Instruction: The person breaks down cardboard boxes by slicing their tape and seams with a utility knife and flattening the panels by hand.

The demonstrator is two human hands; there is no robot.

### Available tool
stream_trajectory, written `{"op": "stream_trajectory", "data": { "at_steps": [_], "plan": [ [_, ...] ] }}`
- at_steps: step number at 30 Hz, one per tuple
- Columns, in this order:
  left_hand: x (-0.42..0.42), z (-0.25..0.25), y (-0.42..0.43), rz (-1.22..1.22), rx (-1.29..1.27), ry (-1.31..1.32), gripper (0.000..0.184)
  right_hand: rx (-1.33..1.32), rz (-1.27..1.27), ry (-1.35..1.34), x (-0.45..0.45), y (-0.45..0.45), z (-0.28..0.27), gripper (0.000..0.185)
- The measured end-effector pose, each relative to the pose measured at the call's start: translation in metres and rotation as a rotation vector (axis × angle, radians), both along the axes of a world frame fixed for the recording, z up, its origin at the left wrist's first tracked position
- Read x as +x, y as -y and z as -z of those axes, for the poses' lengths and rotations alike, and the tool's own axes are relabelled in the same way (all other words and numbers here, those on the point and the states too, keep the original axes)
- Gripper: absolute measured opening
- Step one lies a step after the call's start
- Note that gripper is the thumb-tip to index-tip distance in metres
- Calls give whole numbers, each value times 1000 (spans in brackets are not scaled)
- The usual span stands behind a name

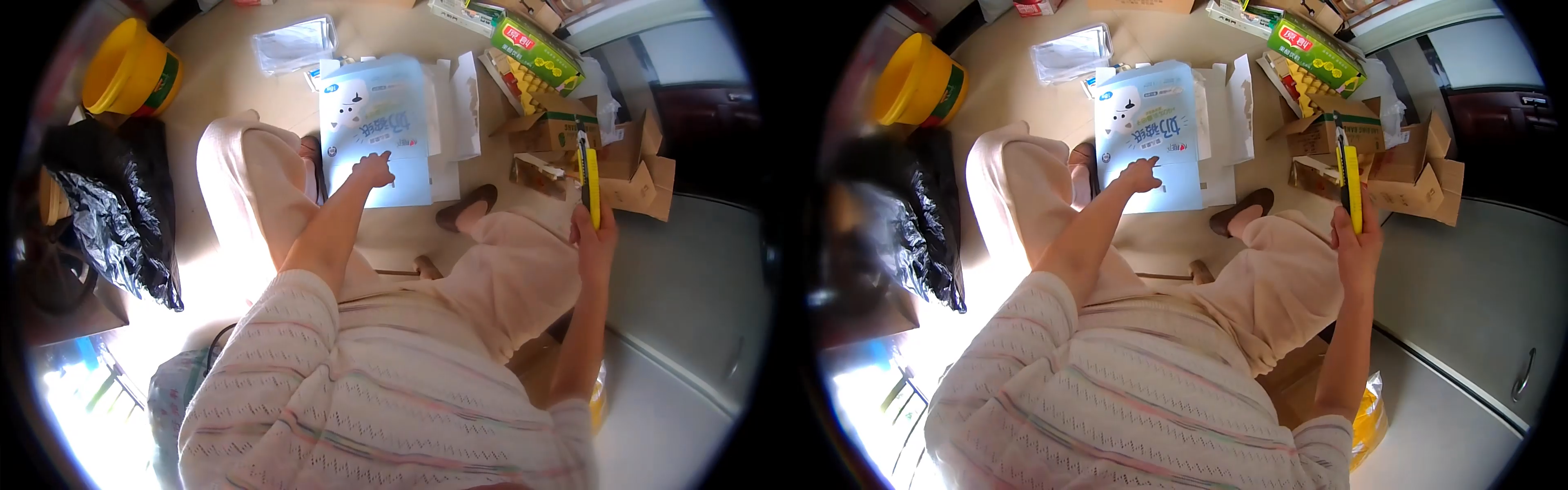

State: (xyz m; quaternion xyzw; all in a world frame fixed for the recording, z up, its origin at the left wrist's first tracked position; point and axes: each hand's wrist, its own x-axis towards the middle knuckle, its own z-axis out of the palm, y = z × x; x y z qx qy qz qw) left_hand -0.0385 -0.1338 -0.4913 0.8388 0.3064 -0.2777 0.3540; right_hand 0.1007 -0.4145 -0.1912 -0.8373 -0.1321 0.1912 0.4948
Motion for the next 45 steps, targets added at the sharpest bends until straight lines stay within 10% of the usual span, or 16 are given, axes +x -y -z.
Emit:
{"op": "stream_trajectory", "data": {
  "at_steps": [10, 30, 41, 45],
  "plan": [
    [-18, 8, 13, 102, 90, -70, 61, 201, -200, 220, -47, -2, -62, 47],
    [20, 41, -10, 14, 177, -24, 50, 168, -311, -312, 18, -138, 52, 43],
    [177, 88, -80, 420, 559, 332, 55, 173, -62, -568, 55, -170, 94, 43],
    [183, 117, -99, 455, 406, -3, 59, 71, -20, -590, 69, -169, 90, 46]
  ]
}}
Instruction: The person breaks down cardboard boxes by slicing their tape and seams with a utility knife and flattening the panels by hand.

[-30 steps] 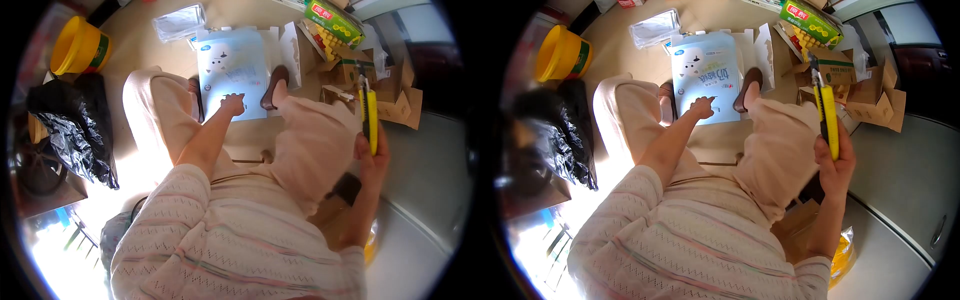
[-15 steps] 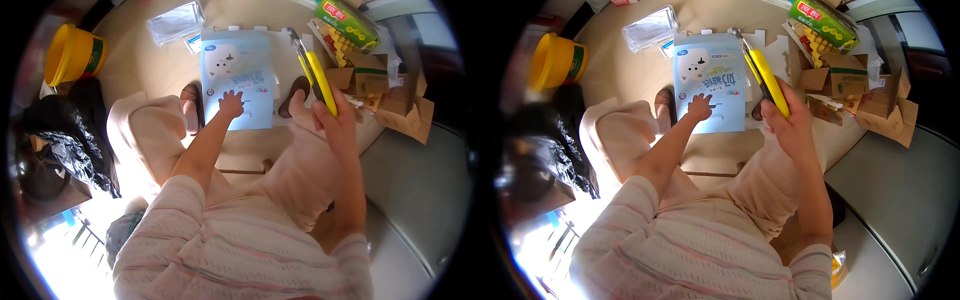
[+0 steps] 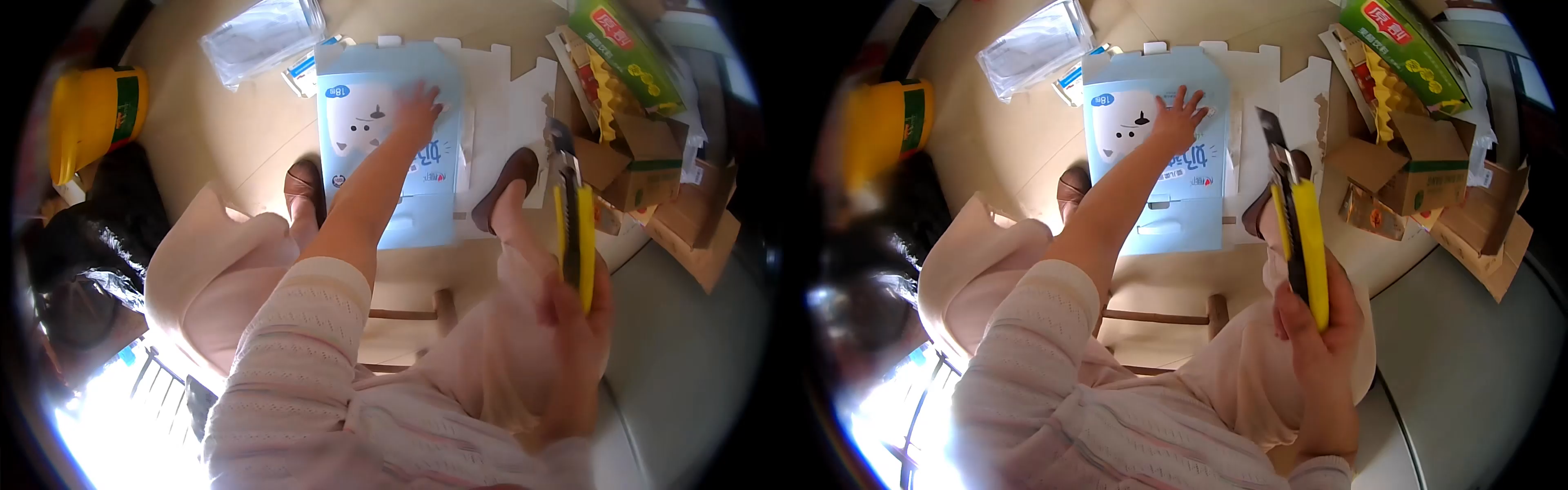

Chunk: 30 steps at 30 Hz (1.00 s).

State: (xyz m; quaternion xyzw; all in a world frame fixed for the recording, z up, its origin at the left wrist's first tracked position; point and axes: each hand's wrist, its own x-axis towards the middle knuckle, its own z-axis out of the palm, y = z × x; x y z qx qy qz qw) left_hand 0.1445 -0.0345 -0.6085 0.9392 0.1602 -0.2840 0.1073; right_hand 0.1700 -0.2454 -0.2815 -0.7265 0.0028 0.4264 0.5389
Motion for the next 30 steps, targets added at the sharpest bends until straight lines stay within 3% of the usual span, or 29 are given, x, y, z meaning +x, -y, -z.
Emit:
{"op": "stream_trajectory", "data": {
  "at_steps": [2, 5, 9, 10, 13, 14, 17, 22, 23, 26, 30],
  "plan": [
    [-1, 14, -2, -94, -60, -91, 62, -42, 16, -17, 6, 6, 1, 49],
    [-10, 41, -8, -15, -16, 13, 66, -19, 64, -7, 6, 3, -1, 52],
    [-2, 29, -20, -29, -68, 3, 62, 9, 30, -23, 11, 9, 0, 56],
    [-6, 36, -25, -70, -63, 110, 58, -10, 48, -16, 11, 11, 0, 57],
    [-16, 53, -61, -317, 212, 347, 59, -36, 87, 3, 10, 14, 1, 59],
    [-20, 48, -82, -458, 142, 269, 57, -41, 97, 12, 10, 14, 0, 60],
    [-31, 19, -133, -845, 142, 92, 76, -57, 87, 1, 13, 13, -2, 62],
    [-44, 34, -187, -812, -24, 46, 81, -38, 85, 7, 15, 13, 0, 59],
    [-49, 46, -197, -791, -27, 169, 70, -37, 85, 6, 16, 13, 1, 59],
    [-47, 14, -215, -781, -220, 119, 44, -14, 138, 38, 15, 13, 3, 52],
    [-44, -50, -214, -572, -245, -26, 38, -13, 210, 14, 17, 28, 13, 34]
  ]
}}
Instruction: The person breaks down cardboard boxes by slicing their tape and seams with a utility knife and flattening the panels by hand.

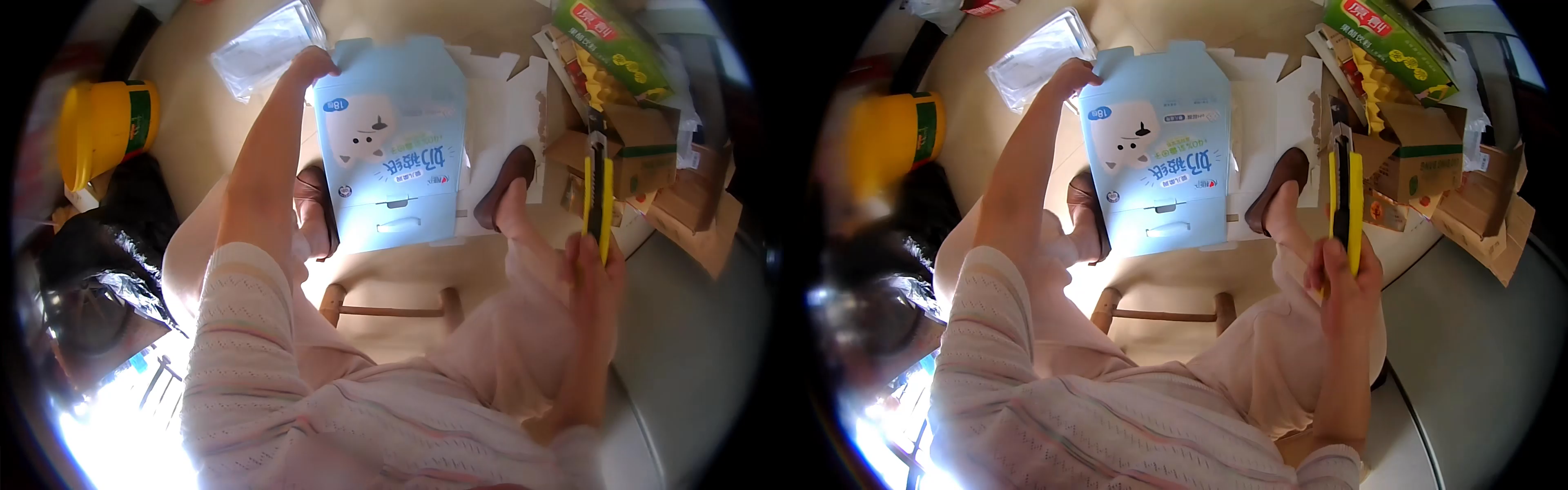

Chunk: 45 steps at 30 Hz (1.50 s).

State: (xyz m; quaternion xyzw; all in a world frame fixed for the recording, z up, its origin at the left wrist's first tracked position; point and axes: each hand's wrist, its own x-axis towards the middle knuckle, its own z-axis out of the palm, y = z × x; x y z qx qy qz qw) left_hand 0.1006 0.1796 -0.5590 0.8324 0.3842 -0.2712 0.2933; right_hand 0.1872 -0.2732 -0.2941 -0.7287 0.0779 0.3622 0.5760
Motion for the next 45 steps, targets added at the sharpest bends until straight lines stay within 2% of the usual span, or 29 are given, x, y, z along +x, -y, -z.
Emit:
{"op": "stream_trajectory", "data": {
  "at_steps": [1, 3, 5, 7, 10, 13, 14, 17, 18, 20, 21, 23, 25, 26, 30, 33, 38, 43, 45],
  "plan": [
    [-1, -18, 8, 46, 26, 61, 38, 28, -5, 7, 1, 4, 6, 29],
    [-4, -55, 33, -67, -56, 199, 33, 27, -40, 37, 1, 18, 18, 23],
    [-7, -65, 43, -116, -205, 308, 24, -29, -92, 83, 2, 35, 36, 19],
    [-11, -106, 67, -79, -210, 306, 22, 3, -19, 107, -6, 46, 52, 20],
    [-24, -158, 96, -188, -331, 398, 22, -2, 1, 163, -17, 57, 53, 23],
    [-31, -175, 130, -8, -225, 636, 26, -34, -54, 307, -6, 87, 69, 31],
    [-37, -197, 145, -16, -188, 598, 29, -41, -76, 369, 0, 91, 72, 34],
    [-50, -241, 165, -92, -166, 730, 31, -40, -52, 464, 4, 81, 57, 39],
    [-57, -255, 172, -170, -269, 801, 32, 14, 0, 443, 4, 75, 53, 39],
    [-74, -284, 181, -231, -296, 886, 32, 127, 87, 392, 2, 59, 41, 39],
    [-83, -292, 182, -267, -303, 926, 32, 70, 65, 470, 0, 53, 27, 39],
    [-101, -300, 182, -301, -384, 1012, 31, 196, 107, 489, 7, 49, 22, 36],
    [-126, -311, 179, -379, -495, 1085, 32, 141, 119, 565, 9, 37, 3, 33],
    [-138, -318, 180, -376, -432, 1042, 33, 180, 127, 678, 4, 30, -13, 31],
    [-175, -330, 174, -213, -536, 953, 29, 124, 133, 740, 6, 21, -97, 39],
    [-178, -320, 177, -324, -503, 921, 29, 244, 89, 875, -45, 5, -165, 42],
    [-185, -302, 178, -402, -497, 1026, 24, 287, 55, 1190, -88, -6, -194, 41],
    [-205, -296, 189, -437, -478, 1029, 31, 294, -87, 1254, -98, -19, -225, 39],
    [-210, -287, 192, -515, -687, 1032, 33, 271, -141, 1307, -98, -21, -233, 39]
  ]
}}
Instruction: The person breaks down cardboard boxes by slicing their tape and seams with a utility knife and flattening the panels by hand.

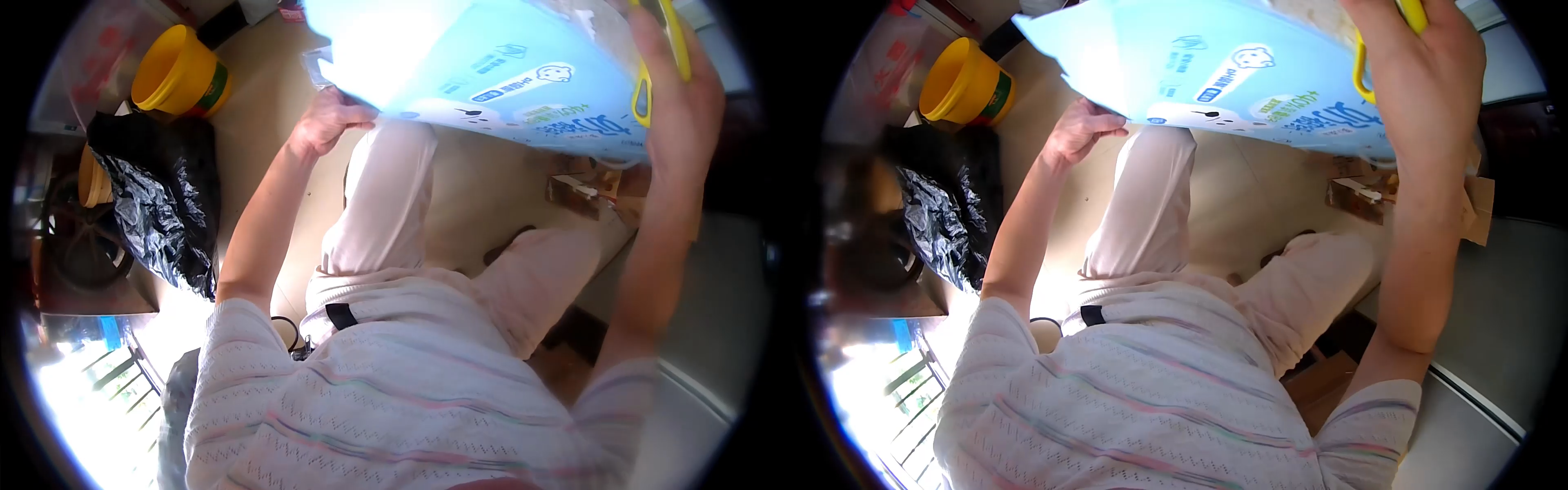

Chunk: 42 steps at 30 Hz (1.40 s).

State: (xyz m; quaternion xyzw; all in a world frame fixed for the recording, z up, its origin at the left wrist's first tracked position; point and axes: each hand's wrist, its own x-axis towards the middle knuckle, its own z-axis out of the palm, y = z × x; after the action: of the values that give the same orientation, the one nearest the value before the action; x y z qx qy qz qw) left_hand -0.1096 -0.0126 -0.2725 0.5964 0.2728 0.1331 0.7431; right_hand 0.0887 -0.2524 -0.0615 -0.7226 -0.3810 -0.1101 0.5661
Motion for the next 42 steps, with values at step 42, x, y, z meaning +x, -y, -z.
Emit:
{"op": "stream_trajectory", "data": {
  "at_steps": [42],
  "plan": [
    [-42, -75, -48, 349, 85, 222, 61, 142, -189, -1045, 92, 220, 212, 31]
  ]
}}
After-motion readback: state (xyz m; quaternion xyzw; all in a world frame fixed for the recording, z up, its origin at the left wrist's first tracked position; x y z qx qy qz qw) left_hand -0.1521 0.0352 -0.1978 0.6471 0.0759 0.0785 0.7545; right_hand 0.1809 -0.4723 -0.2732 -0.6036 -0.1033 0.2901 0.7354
